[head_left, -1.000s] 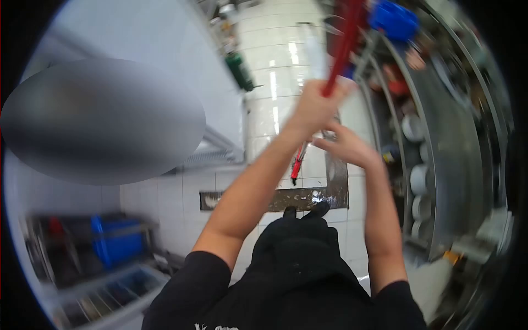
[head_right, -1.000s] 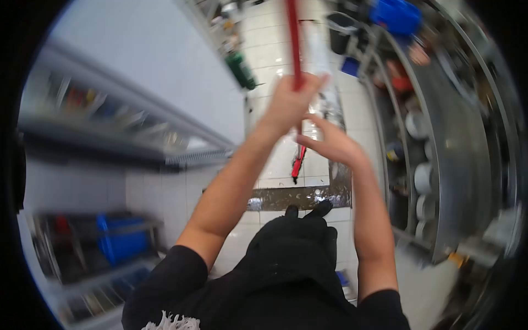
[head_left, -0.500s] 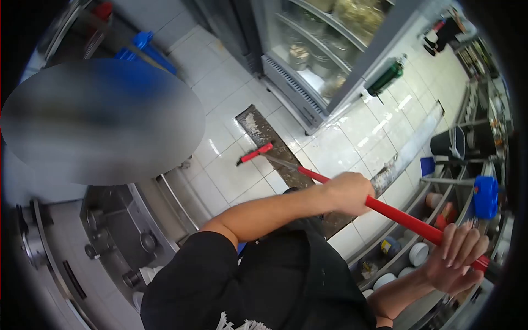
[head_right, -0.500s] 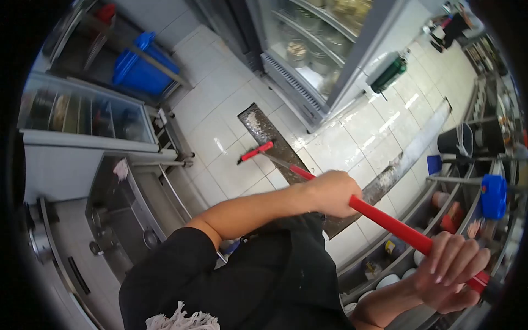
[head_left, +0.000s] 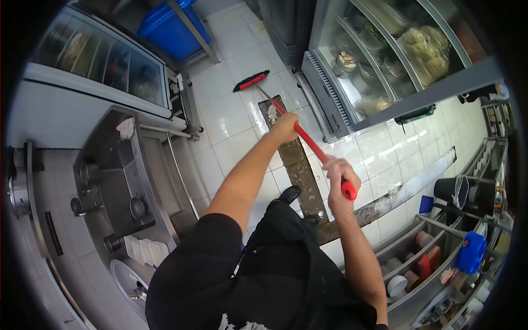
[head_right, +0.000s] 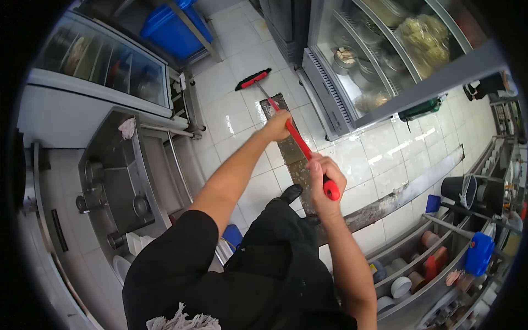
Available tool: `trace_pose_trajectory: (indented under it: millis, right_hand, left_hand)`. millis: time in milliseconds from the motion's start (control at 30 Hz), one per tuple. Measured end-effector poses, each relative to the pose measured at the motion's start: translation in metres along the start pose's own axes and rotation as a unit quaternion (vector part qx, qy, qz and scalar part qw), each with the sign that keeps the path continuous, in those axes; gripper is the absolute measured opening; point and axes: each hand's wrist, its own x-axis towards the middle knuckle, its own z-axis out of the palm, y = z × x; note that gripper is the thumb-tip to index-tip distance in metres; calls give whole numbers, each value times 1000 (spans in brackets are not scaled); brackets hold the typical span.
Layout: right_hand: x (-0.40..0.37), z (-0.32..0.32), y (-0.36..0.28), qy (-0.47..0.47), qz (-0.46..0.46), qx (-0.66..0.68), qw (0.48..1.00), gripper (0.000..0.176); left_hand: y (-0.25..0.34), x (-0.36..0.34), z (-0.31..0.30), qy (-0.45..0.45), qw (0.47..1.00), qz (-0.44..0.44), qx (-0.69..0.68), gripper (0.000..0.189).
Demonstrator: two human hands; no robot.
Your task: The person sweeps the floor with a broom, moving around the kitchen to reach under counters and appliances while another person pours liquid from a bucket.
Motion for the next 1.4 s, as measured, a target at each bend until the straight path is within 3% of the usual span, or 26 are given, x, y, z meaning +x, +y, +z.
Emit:
trace_pose_trajectory:
  millis: [67,100,167,200,233,300,367,433,533,633,667,767,833,867,900,967,1033,1067,1100,1133,1200,1300,1400]
  right_hand:
    - [-15,-6,4,29,1,-30,999,22]
    - [-24,-22,0,46,-17,-30,998,24]
    - [-31,-49,-71,107,66,-58,990,32]
    - [-35,-43,-100,264,70,-73,959,39]
    - [-28,-72,-133,93,-8,-76,993,41]
    - [-20,-82,-191,47,-36,-45,997,42]
    - [-31,-109,-225,9,0,-10,1000,43]
    - [-33,-138,-244,-7,-56,-29,998,29]
    - [-34,-140,-259,18,-118,96,988,31]
    - [-28,-128,-249,60,-131,129,981,30]
    - [-23,-117,-233,87,-142,182,969,27]
    - [-16,-79,-141,-50,-3,155,987,43]
    - [-35,-14,-58,58,95,14,994,27]
    - [-45,-7,-42,-100,115,-214,965,25]
    - [-56,18,-22,-125,52,-4,991,28]
    - [-73,4,-42,-124,39,-5,992,31]
    - [-84,-39,-93,-50,57,-44,996,35]
    - [-84,-63,-122,-52,38,-8,998,36]
    - [-85,-83,-153,-54,15,30,998,38]
    - [-92,-96,-183,-9,-20,-22,1000,41]
    - [-106,-132,-224,-21,-74,101,992,39]
    - [-140,-175,-264,-60,-144,151,976,25]
    - [-181,-180,-296,-18,-145,180,973,27]
  left_hand:
    - [-2,-14,16,-8,999,-37,8,30]
    - [2,-21,20,11,1000,4,-22,34]
    - [21,-34,26,-20,999,-17,-44,30]
    - [24,-36,41,-64,997,-22,-33,25]
    - [33,-42,60,-107,994,-24,-24,26]
    - [71,-58,83,-160,987,-17,-11,35]
    - [114,-81,88,-143,990,12,-17,37]
    - [142,-90,69,-140,990,14,-20,37]
    - [151,-100,40,-74,997,26,-2,35]
    - [118,-112,2,59,998,-33,-16,31]
    - [105,-115,-25,53,995,-80,1,23]
    - [22,-129,-44,106,959,-241,108,14]
    - [-53,-155,-17,128,929,-306,166,25]
    - [-63,-173,4,136,919,-330,168,26]
    - [-68,-186,22,145,909,-351,169,26]
    - [-57,-192,32,142,914,-342,164,25]
    - [11,-194,35,55,950,-292,94,24]
    - [45,-196,60,122,960,-252,22,24]
    - [92,-199,61,111,966,-201,-120,23]
    - [132,-197,71,76,984,-156,-50,23]
    - [201,-195,86,18,994,-94,-50,26]
    - [266,-204,96,30,997,-45,-58,30]
    - [294,-235,95,90,994,-27,-49,30]
